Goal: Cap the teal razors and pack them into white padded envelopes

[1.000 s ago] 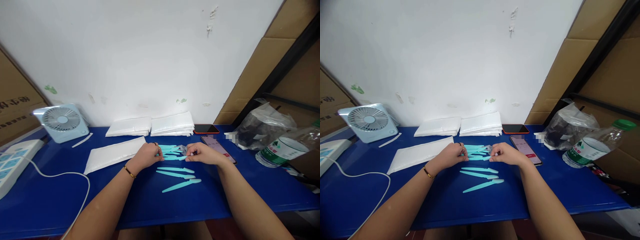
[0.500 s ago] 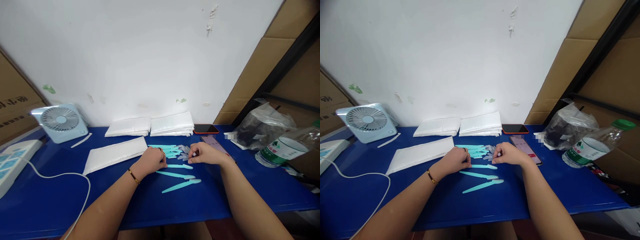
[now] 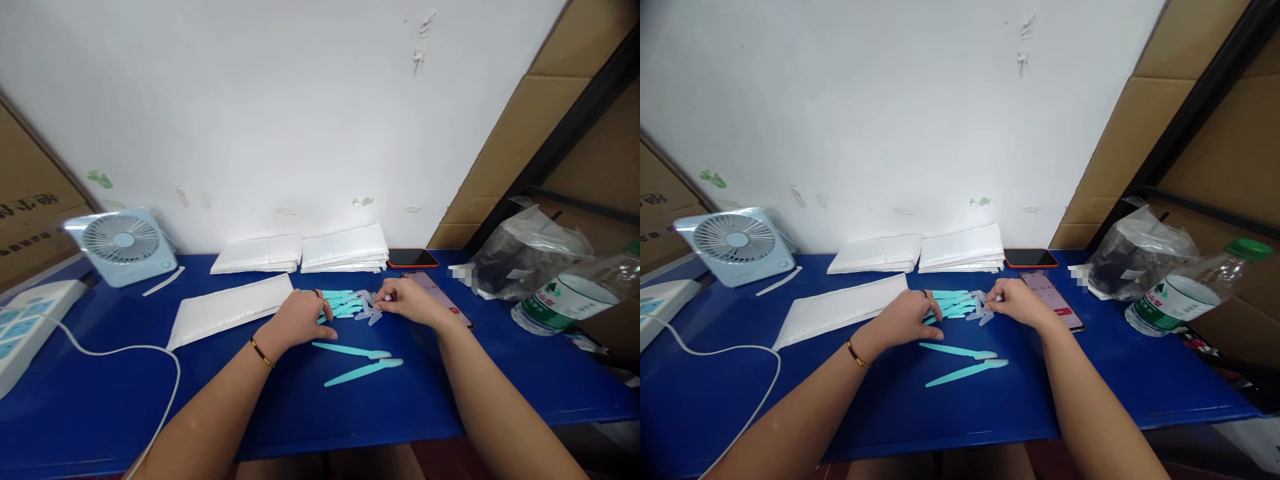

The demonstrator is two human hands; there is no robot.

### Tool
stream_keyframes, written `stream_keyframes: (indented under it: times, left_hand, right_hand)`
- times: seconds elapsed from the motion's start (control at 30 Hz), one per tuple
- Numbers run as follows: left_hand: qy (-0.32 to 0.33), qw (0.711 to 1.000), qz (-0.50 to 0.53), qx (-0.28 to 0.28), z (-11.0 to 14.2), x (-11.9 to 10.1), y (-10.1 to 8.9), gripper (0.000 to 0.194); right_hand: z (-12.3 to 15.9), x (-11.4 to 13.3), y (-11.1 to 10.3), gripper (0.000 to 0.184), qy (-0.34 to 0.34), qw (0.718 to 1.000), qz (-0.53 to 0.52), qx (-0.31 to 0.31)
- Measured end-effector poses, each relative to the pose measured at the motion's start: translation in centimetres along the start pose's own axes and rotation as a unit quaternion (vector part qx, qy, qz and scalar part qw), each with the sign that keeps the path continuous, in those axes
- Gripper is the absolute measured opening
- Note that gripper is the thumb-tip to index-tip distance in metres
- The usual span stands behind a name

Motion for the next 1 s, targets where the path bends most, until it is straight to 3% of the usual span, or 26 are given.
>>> stream_keyframes:
  times: [0.13,0.23,0.3,0.4,0.53,0.6,0.67,0.77,0.83,0.93,1.0]
  left_hand:
    - [0.032,0.998,-0.005,0.056,0.0,-1.6,1.4,0.021]
    - [0.014,0.998,-0.020,0.052,-0.1,-1.5,1.5,0.018]
    - [0.004,0.999,-0.028,0.040,-0.2,-1.0,1.1,0.019]
    - [-0.015,0.999,-0.043,0.015,-0.1,0.1,0.1,0.019]
    - [-0.067,0.996,-0.050,-0.035,0.0,1.4,-1.2,0.021]
    - [-0.063,0.996,-0.034,-0.046,0.1,0.9,-1.2,0.025]
    - [-0.023,0.999,-0.006,-0.032,0.2,-0.6,-0.5,0.034]
    - [0.054,0.998,0.031,0.017,0.7,-3.6,1.2,0.044]
    - [0.073,0.996,0.033,0.037,0.9,-5.0,2.3,0.038]
    - [0.051,0.997,0.024,0.049,0.9,-5.3,3.1,0.018]
    - [0.023,0.998,0.027,0.045,0.7,-4.7,3.0,0.015]
  right_hand:
    - [0.6,0.9,0.1,0.026,-0.017,0.997,-0.009,0.070]
    - [1.0,1.6,0.9,0.027,-0.036,0.985,-0.013,0.169]
    - [1.0,1.8,1.3,0.026,-0.049,0.978,-0.017,0.200]
    - [0.7,1.6,1.3,0.026,-0.055,0.985,-0.025,0.163]
    - [0.3,0.6,-0.1,0.028,-0.003,0.999,-0.015,0.030]
    - [0.2,0.3,-0.5,0.027,0.014,1.000,-0.003,-0.007]
    - [0.2,0.2,-0.6,0.025,0.009,1.000,0.005,-0.004]
    - [0.4,0.2,-0.4,0.024,-0.012,0.999,0.006,0.040]
    - [0.7,0.3,-0.1,0.025,-0.023,0.995,0.006,0.098]
    - [1.4,0.7,0.5,0.028,-0.033,0.980,-0.009,0.195]
    - [1.6,1.0,1.1,0.032,-0.028,0.970,-0.035,0.240]
Point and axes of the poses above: each hand's wrist, its own z-axis away from the middle knuckle, its own y-axis out of the palm, x = y × z, the point moved 4 cm from there along -z, towards the middle knuckle, and after that the axes turned 2 degrees about x, right-handed, at the moved point
